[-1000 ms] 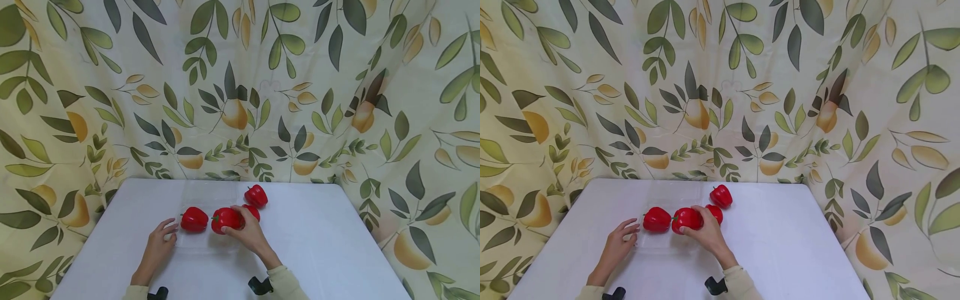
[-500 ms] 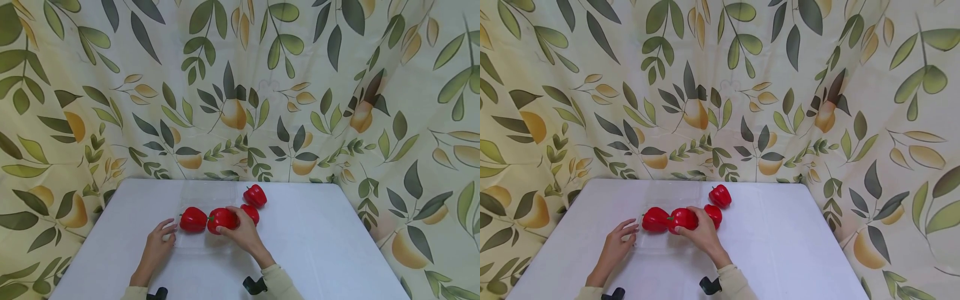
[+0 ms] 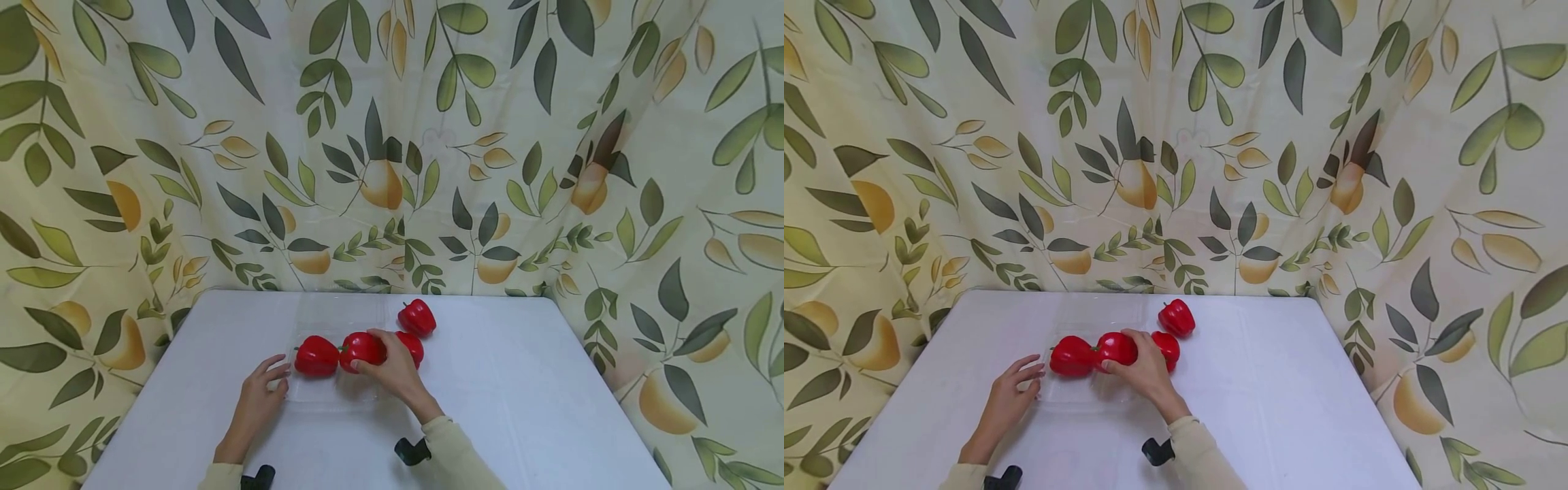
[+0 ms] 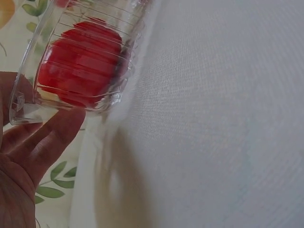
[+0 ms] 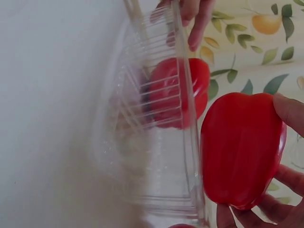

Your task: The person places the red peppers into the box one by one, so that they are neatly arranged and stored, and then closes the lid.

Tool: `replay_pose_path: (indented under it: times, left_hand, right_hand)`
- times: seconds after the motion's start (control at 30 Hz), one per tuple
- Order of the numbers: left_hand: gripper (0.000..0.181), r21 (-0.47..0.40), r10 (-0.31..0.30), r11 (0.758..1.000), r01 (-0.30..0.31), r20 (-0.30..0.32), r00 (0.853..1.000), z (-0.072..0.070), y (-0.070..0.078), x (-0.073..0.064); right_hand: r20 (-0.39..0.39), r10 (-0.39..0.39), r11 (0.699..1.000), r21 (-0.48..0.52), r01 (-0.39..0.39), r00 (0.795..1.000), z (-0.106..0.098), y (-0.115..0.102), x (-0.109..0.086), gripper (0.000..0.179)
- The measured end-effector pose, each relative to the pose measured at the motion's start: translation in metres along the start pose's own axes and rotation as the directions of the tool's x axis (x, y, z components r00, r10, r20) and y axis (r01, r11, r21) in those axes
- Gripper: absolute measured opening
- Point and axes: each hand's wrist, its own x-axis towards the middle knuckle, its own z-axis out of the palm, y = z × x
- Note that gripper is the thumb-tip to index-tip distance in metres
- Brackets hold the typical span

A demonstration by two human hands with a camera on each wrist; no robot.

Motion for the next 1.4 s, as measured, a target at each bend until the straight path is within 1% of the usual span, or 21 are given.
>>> replay_pose_path:
  times: [0.13,0.37,0.57,0.73,0.87,1.0,1.1,1.27,1.4]
  left_hand:
    - [0.029,0.003,0.014,1.0,-0.014,-0.002,1.0,-0.001,0.001,0.001]
    - [0.03,0.005,-0.01,1.0,0.01,0.006,1.0,0.0,0.0,0.002]
    - [0.03,-0.002,-0.013,1.0,0.013,0.0,1.0,0.0,0.001,0.0]
    - [0.029,-0.007,-0.004,1.0,0.004,0.0,1.0,0.002,0.001,0.0]
    - [0.028,0.005,0.001,1.0,-0.001,-0.011,1.0,0.002,0.001,0.001]
    - [0.028,0.005,-0.013,1.0,0.013,-0.011,1.0,0.002,-0.001,0.0]
    - [0.029,-0.009,-0.023,1.0,0.023,0.004,1.0,0.003,-0.003,-0.001]
    - [0.029,-0.014,-0.047,0.999,0.047,0.015,0.999,0.002,-0.003,-0.003]
    - [0.029,-0.016,-0.042,0.999,0.043,0.005,0.999,0.0,-0.001,-0.002]
  right_hand:
    - [-0.004,0.008,1.0,-0.021,-0.008,1.0,0.001,0.002,0.002,0.081]
    - [0.006,0.011,0.999,-0.047,-0.011,1.0,0.005,0.004,0.008,0.079]
    - [0.018,0.005,0.998,-0.064,-0.004,1.0,0.008,0.004,0.009,0.079]
    - [-0.008,0.009,0.995,-0.097,-0.01,1.0,0.007,0.005,0.01,0.078]
    - [-0.022,0.028,0.994,-0.106,-0.031,0.999,0.009,0.005,0.012,0.078]
    - [-0.021,0.03,0.995,-0.098,-0.032,0.999,0.012,0.005,0.012,0.079]
    - [-0.025,0.031,0.995,-0.097,-0.033,0.999,0.014,0.005,0.012,0.079]
    - [-0.008,0.042,0.994,-0.1,-0.043,0.999,0.017,0.006,0.009,0.079]
    - [-0.016,0.036,0.993,-0.11,-0.038,0.999,0.018,0.005,0.009,0.078]
